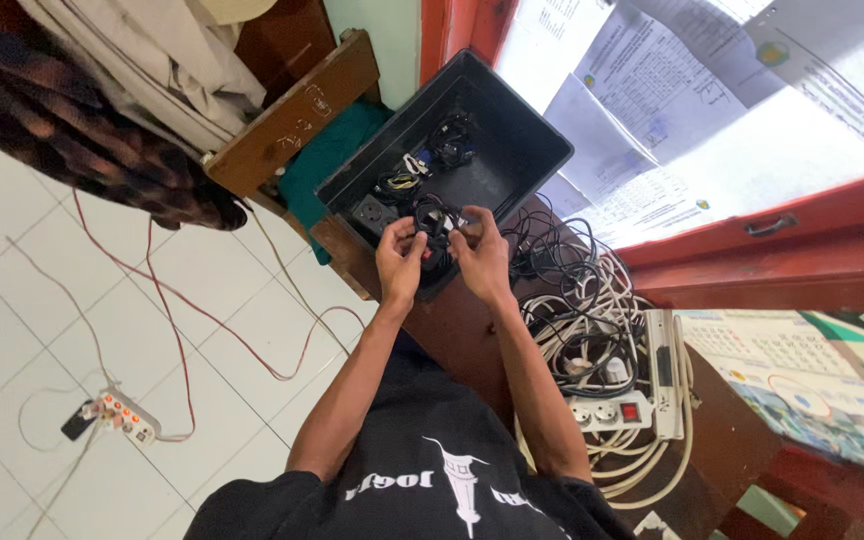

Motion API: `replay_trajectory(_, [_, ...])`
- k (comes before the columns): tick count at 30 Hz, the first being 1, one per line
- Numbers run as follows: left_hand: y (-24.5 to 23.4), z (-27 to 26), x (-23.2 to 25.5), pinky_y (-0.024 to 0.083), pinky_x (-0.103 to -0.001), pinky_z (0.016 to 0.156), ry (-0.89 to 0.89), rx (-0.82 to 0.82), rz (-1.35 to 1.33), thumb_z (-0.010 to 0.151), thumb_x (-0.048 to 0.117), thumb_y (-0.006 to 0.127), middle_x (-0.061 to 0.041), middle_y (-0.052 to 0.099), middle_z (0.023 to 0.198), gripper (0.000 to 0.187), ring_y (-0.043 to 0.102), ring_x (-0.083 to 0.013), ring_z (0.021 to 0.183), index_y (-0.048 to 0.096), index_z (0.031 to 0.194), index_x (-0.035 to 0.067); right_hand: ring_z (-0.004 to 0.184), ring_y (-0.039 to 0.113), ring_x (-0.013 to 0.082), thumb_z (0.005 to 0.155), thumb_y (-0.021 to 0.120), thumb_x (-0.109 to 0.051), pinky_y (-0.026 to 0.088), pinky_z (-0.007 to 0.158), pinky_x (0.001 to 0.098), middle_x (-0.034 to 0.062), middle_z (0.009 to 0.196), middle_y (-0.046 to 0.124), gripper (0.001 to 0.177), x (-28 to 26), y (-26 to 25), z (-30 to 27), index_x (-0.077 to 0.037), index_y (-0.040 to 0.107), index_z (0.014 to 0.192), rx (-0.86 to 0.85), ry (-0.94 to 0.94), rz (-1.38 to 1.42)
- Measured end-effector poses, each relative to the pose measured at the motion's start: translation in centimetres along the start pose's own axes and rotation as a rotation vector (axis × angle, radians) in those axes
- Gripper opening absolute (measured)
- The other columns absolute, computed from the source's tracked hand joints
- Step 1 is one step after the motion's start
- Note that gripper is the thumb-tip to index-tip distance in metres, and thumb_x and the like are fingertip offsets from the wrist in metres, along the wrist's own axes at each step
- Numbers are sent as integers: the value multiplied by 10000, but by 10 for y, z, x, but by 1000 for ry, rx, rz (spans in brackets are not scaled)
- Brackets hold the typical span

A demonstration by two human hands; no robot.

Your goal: The person untangles a black cable from a pile on a wooden table, coils it by hand, and places it into a black plastic bin. The person repeats this process with another cable.

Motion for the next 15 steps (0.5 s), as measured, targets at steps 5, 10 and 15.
replay_trajectory(5, [10, 15, 8, 543, -253, 620, -23, 44, -26, 975, 51, 659, -99, 659, 1220, 457, 645, -100, 944, 525, 1407, -8, 765, 752, 144, 928, 677, -74, 590, 682, 285, 128, 935, 766, 396, 12, 7, 36, -11, 553, 1299, -70, 30, 2])
replay_trajectory(10, [19, 34, 15, 470, -302, 480, -130, 140, 49, 918, 68, 658, -92, 663, 1173, 538, 642, -167, 789, 491, 1429, 67, 756, 746, 161, 909, 688, -49, 618, 667, 283, 140, 909, 760, 384, 42, 30, 84, -4, 558, 1268, -90, 121, 122])
replay_trajectory(15, [18, 61, 11, 564, -294, 798, 48, 146, 270, 935, 55, 710, -161, 712, 1109, 603, 673, -191, 937, 504, 1502, 44, 742, 752, 172, 907, 685, -39, 616, 631, 297, 121, 926, 737, 395, 67, 53, 115, -11, 522, 1265, -107, 235, 218])
Point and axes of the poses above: each hand's wrist, its own z-axis towards the middle knuckle, its own y-axis out of the palm, x = y × z, the point moved 3 cm from there along z, towards the middle knuckle
